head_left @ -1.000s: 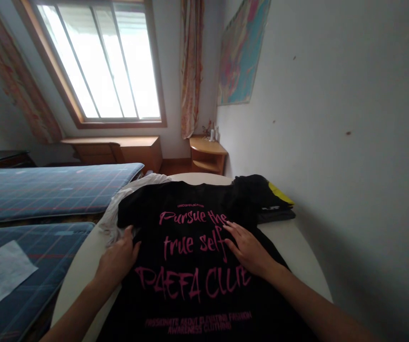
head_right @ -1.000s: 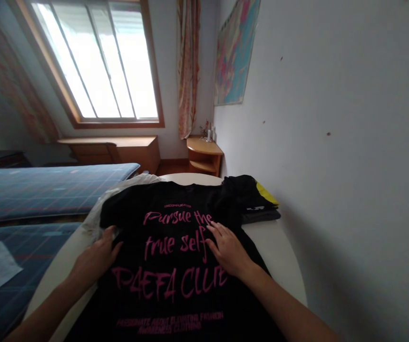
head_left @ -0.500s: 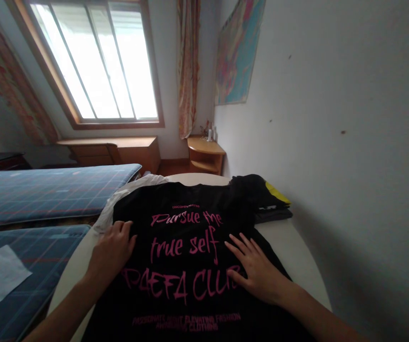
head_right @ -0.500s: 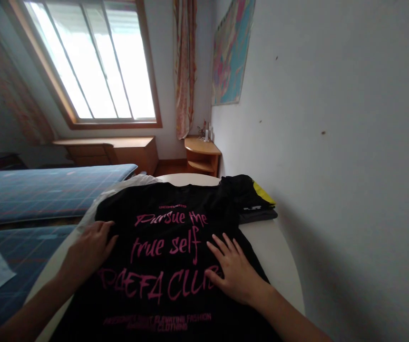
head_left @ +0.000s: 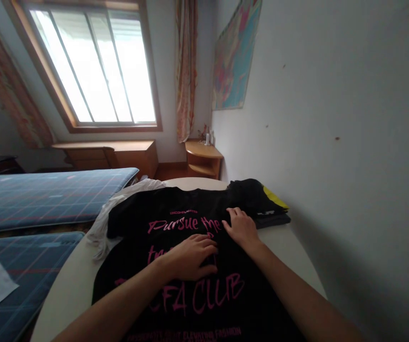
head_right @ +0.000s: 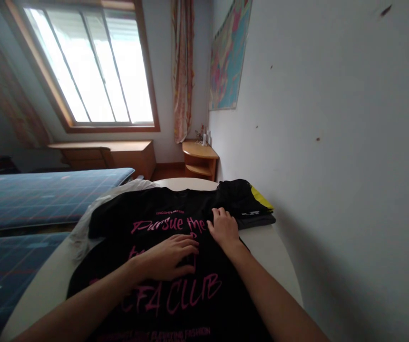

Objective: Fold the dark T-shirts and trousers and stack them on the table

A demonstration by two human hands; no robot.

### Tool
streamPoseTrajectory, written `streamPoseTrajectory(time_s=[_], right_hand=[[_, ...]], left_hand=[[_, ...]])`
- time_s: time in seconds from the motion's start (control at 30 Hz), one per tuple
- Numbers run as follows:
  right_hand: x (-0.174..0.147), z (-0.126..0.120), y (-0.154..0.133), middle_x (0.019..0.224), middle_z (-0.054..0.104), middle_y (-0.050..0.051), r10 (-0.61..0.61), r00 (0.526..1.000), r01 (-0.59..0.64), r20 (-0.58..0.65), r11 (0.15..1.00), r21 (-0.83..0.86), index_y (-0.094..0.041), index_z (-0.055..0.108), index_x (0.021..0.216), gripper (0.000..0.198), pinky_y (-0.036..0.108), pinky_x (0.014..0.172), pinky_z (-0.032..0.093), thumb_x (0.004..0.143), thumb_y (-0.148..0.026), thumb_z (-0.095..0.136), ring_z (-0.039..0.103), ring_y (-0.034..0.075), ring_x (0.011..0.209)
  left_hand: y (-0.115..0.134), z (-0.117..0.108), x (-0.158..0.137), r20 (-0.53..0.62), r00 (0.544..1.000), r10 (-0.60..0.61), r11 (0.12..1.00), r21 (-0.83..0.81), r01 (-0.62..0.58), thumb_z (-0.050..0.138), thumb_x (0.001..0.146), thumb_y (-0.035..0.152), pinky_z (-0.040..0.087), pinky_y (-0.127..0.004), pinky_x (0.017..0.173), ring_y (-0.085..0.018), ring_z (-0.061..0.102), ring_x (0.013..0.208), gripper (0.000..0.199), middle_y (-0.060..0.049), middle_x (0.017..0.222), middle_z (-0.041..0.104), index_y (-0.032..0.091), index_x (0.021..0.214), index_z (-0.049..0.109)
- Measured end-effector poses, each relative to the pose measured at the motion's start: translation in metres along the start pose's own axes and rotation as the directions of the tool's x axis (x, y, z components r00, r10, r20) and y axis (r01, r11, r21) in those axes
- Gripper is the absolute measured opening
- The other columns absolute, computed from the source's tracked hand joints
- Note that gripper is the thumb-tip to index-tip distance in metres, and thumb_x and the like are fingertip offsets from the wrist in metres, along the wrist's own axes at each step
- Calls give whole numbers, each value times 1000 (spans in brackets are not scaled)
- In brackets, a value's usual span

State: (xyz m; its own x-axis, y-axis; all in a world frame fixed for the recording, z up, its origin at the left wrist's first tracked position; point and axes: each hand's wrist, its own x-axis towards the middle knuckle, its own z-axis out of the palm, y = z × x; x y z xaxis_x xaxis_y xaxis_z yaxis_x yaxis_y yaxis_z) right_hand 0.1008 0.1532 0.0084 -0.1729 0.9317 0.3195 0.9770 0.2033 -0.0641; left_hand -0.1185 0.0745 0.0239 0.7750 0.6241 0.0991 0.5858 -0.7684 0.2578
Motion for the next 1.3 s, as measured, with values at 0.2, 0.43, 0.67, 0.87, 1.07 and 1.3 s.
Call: streamPoseTrajectory(time_s=[0.2, 0.43, 0.67, 0.87, 1.07, 1.3], right_hand=[[23, 14, 8, 106, 65, 11, 53, 990, -34, -132, 989, 146, -19, 65, 98, 18, 31, 84, 46, 94, -26, 49, 60, 24, 100], [56, -19, 46, 92, 68, 12, 463, 812, -102, -356, 712, 695, -17, 59, 100, 37, 38, 81, 48, 93, -51, 44, 62, 26, 86], [88, -42, 73, 91, 71, 15, 527, 787, -122, -321, 643, 756, -15, 62, 95, 44, 39, 80, 50, 86, -57, 53, 66, 26, 84], [78, -42, 45, 94, 73, 11, 233, 922, -13, -308, 815, 580, -18, 63, 98, 25, 35, 81, 50, 91, -41, 54, 68, 24, 87], [35, -17, -1, 99, 72, 5, -142, 989, 116, 48, 927, 357, -23, 64, 106, 17, 28, 80, 46, 96, -31, 53, 68, 20, 91], [4, 5, 7, 114, 69, 9, -283, 949, 237, 135, 930, 282, -19, 65, 113, 24, 34, 95, 44, 92, -28, 59, 61, 23, 107]], left_hand=[[-27, 32, 21, -172, 955, -240, 969, 12, 245, 52, 95, 44, 28, -51, 120, -32, 27, 148, 54, -9, 158, 37, 22, 144, 48], [-35, 46, 18, -186, 950, -251, 968, -46, 247, 53, 95, 43, 25, -53, 121, -31, 23, 150, 53, -4, 159, 36, 28, 145, 48], [-36, 44, 18, -159, 958, -239, 971, -55, 233, 54, 94, 44, 25, -55, 120, -33, 20, 151, 57, -3, 161, 32, 31, 149, 42], [-37, 44, 19, -203, 944, -261, 963, -118, 241, 56, 94, 39, 27, -52, 121, -30, 26, 149, 58, -6, 158, 38, 25, 148, 42], [-43, 56, 24, -375, 834, -405, 906, -289, 309, 45, 98, 29, 33, -47, 119, -24, 39, 143, 54, -12, 151, 47, 18, 149, 35], [-53, 57, 33, -439, 755, -486, 871, -311, 380, 46, 98, 32, 37, -47, 116, -25, 47, 137, 50, -13, 146, 51, 17, 145, 40]])
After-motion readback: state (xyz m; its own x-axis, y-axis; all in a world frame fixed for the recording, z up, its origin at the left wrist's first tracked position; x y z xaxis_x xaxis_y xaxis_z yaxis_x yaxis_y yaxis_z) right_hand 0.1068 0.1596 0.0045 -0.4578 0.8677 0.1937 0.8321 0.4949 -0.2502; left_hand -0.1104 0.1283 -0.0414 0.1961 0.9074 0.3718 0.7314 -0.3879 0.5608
